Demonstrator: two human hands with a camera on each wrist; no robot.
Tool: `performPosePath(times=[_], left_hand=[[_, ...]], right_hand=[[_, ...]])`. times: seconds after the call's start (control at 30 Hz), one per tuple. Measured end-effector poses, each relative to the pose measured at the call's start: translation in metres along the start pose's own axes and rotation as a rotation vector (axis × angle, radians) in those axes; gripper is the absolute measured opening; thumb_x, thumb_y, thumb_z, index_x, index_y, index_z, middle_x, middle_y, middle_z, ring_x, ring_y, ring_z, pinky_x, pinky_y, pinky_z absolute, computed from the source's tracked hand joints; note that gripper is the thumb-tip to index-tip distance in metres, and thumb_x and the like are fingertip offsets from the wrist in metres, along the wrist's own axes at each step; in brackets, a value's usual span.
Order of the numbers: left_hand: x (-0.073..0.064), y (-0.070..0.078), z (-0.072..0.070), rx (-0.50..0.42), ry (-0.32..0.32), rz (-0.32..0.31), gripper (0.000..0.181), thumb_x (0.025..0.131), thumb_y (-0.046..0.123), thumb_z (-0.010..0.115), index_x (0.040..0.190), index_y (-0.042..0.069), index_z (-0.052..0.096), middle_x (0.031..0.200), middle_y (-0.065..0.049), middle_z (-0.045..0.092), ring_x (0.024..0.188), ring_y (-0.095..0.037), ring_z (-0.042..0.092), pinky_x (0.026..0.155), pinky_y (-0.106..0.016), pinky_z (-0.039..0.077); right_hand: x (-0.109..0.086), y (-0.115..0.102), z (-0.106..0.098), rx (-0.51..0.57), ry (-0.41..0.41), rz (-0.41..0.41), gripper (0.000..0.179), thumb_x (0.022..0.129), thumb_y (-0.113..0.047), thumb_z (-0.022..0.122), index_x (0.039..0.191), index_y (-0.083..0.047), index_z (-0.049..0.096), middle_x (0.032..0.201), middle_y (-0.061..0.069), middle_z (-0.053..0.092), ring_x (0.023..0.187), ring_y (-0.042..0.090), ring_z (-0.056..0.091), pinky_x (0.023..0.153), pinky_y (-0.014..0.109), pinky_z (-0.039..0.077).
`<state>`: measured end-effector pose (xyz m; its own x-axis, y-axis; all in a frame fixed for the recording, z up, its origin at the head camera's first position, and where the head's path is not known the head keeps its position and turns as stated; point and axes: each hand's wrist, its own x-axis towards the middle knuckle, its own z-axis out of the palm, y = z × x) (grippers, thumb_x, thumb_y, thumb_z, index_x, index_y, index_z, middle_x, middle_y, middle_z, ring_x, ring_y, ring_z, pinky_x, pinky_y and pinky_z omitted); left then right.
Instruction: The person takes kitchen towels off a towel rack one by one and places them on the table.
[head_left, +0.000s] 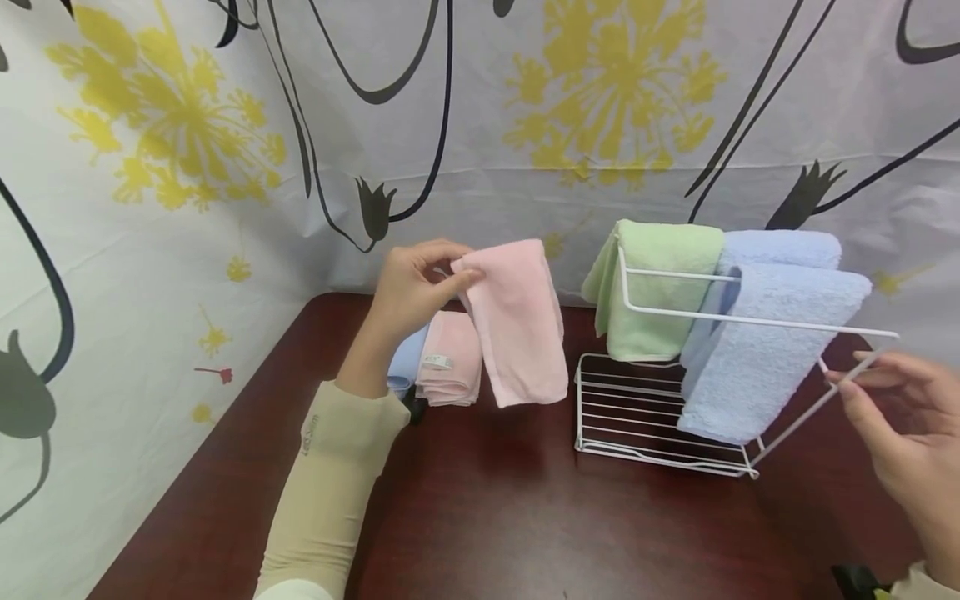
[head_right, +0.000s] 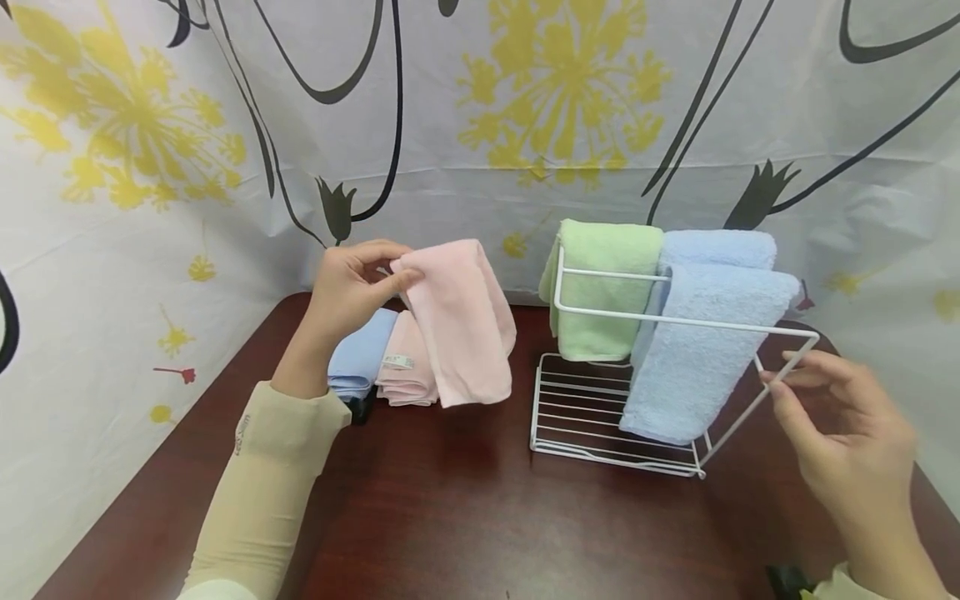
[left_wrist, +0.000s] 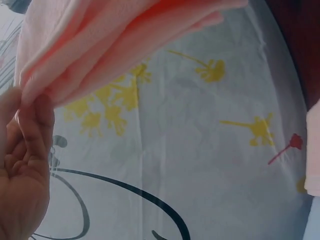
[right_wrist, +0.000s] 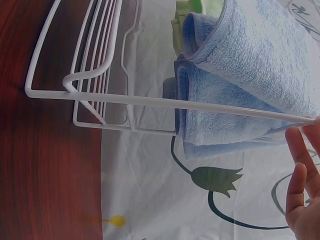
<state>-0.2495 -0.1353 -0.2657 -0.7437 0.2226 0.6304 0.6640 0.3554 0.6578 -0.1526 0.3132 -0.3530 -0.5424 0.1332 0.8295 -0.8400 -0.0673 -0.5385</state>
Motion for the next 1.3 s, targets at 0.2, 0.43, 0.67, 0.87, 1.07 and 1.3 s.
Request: performPosePath(times=[0.2,0.43,0.67,0.87,1.07,1.3], left_hand=[[-0.008,-0.011,0.0,-0.003,-0.126,-0.065,0.014,0.083,0.008,0.079,0.096,0.003,0.078,0.089,-0.012,0.075,0.067,-0.011,0.061,0.062,-0.024,0.055],[-0.016,-0.021,0.002,-0.039,-0.262,-0.183,0.017,0.084,0.009,0.079,0.099,0.002,0.078,0.082,-0.01,0.072,0.062,-0.014,0.061,0.057,-0.024,0.049],[-0.018,-0.026,0.005,-0.019,-0.426,-0.207,0.015,0.084,0.013,0.079,0.097,0.006,0.079,0.091,-0.007,0.076,0.072,-0.013,0.061,0.064,-0.027,0.053],[-0.018,-0.038,0.008,0.02,-0.472,-0.25,0.015,0.085,0.016,0.079,0.098,0.008,0.079,0.089,-0.005,0.075,0.071,-0.014,0.054,0.06,-0.026,0.046],[-0.014,-0.054,0.015,0.057,-0.491,-0.305,0.017,0.086,0.019,0.079,0.099,0.009,0.079,0.089,-0.005,0.074,0.072,-0.015,0.053,0.059,-0.026,0.044],[-0.006,-0.071,0.022,0.072,-0.471,-0.324,0.02,0.086,0.018,0.078,0.102,0.006,0.078,0.095,-0.008,0.075,0.079,-0.015,0.057,0.071,-0.027,0.048]], right_hand=[[0.002,-0.001,0.002,0.032,-0.004,-0.005,0.033,0.085,0.021,0.059,0.117,0.022,0.053,0.111,0.011,0.074,0.095,0.012,0.074,0.083,0.011,0.053],[0.002,-0.003,0.003,0.001,0.006,0.022,0.034,0.084,0.023,0.057,0.118,0.02,0.055,0.11,0.009,0.074,0.094,0.011,0.073,0.082,0.012,0.052],[0.0,-0.004,0.0,-0.034,0.009,0.033,0.034,0.084,0.023,0.055,0.119,0.019,0.055,0.11,0.008,0.074,0.094,0.01,0.073,0.081,0.011,0.051],[0.0,-0.003,-0.002,-0.061,0.001,0.04,0.035,0.085,0.022,0.056,0.12,0.019,0.055,0.103,0.005,0.076,0.095,0.009,0.073,0.08,0.011,0.051],[-0.002,-0.001,-0.005,-0.104,-0.005,0.035,0.036,0.085,0.023,0.056,0.12,0.02,0.055,0.102,0.005,0.076,0.095,0.009,0.073,0.079,0.01,0.051],[-0.002,0.0,-0.008,-0.162,-0.015,0.028,0.038,0.084,0.023,0.057,0.121,0.021,0.055,0.098,0.003,0.077,0.095,0.009,0.072,0.075,0.009,0.051]])
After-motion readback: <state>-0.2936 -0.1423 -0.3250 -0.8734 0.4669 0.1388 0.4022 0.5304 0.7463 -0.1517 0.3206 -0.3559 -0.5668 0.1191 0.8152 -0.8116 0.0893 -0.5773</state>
